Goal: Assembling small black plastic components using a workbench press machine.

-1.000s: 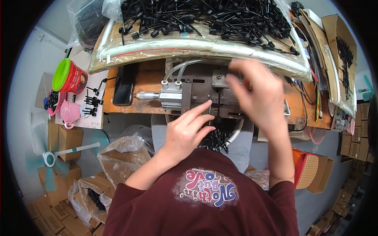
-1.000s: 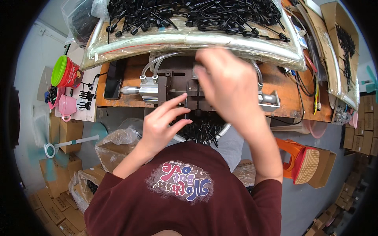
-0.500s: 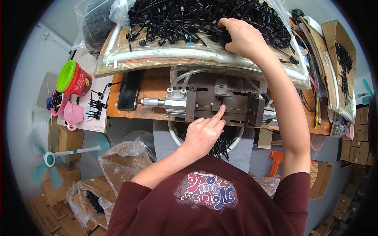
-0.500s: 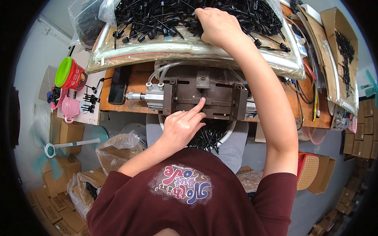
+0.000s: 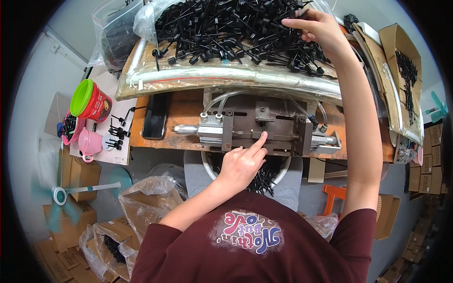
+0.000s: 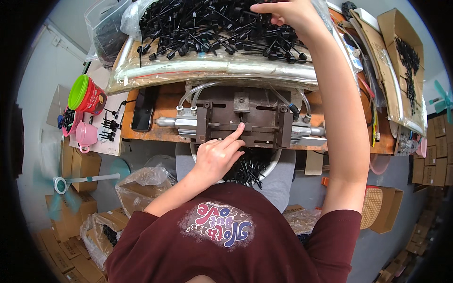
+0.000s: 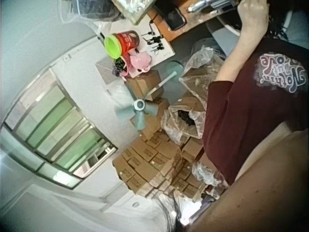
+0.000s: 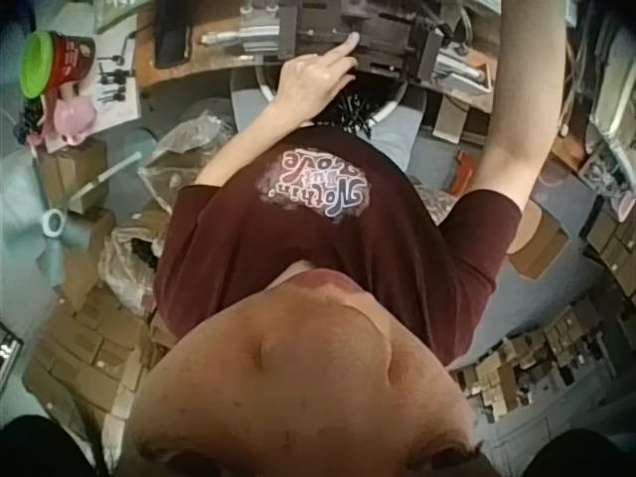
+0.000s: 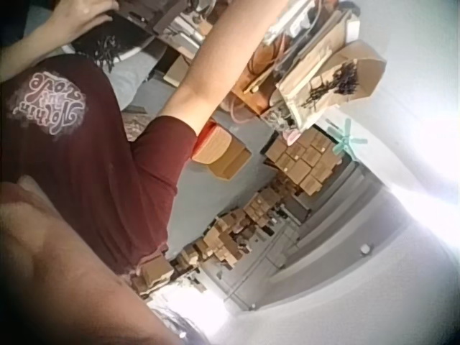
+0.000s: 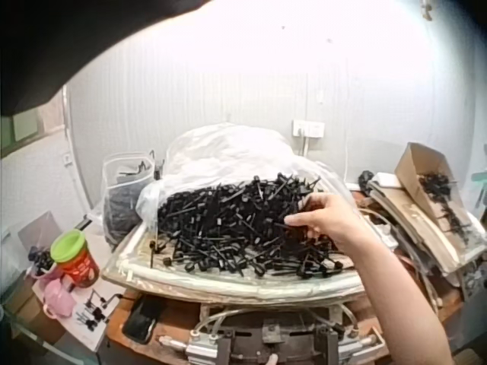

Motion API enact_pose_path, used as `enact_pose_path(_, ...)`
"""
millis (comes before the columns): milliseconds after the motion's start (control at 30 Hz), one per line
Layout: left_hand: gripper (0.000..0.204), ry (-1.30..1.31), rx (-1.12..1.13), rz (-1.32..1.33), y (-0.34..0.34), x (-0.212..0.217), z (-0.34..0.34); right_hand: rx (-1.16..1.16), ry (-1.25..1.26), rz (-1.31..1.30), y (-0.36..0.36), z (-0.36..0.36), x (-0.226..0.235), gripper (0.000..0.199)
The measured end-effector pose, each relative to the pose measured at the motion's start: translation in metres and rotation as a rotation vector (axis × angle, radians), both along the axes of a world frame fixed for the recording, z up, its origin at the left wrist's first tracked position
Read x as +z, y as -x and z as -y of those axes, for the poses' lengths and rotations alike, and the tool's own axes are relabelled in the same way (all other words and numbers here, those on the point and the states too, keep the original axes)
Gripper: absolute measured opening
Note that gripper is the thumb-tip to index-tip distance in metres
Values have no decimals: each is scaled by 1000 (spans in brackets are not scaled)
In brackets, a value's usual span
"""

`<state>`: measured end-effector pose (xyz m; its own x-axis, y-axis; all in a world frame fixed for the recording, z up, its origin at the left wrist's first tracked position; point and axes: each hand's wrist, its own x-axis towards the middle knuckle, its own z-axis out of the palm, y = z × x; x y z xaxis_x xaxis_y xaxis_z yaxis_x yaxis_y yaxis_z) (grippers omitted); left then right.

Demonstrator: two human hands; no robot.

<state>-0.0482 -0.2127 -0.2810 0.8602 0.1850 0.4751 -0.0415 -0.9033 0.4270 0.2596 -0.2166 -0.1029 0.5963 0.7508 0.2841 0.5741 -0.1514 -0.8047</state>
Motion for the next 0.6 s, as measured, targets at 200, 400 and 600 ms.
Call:
enact_pose_path(200, 24, 86, -114, -59, 11, 12, -1, -57, -154, -280, -27, 17, -10, 43)
enact_pose_path(400, 34, 117, -250, -175, 26, 39, 1, -69, -107, -327, -7, 20, -24, 31)
enact_pose_path(600, 50, 191, -253, 23, 23, 61, -4, -60, -233, -409, -44, 30, -22, 32)
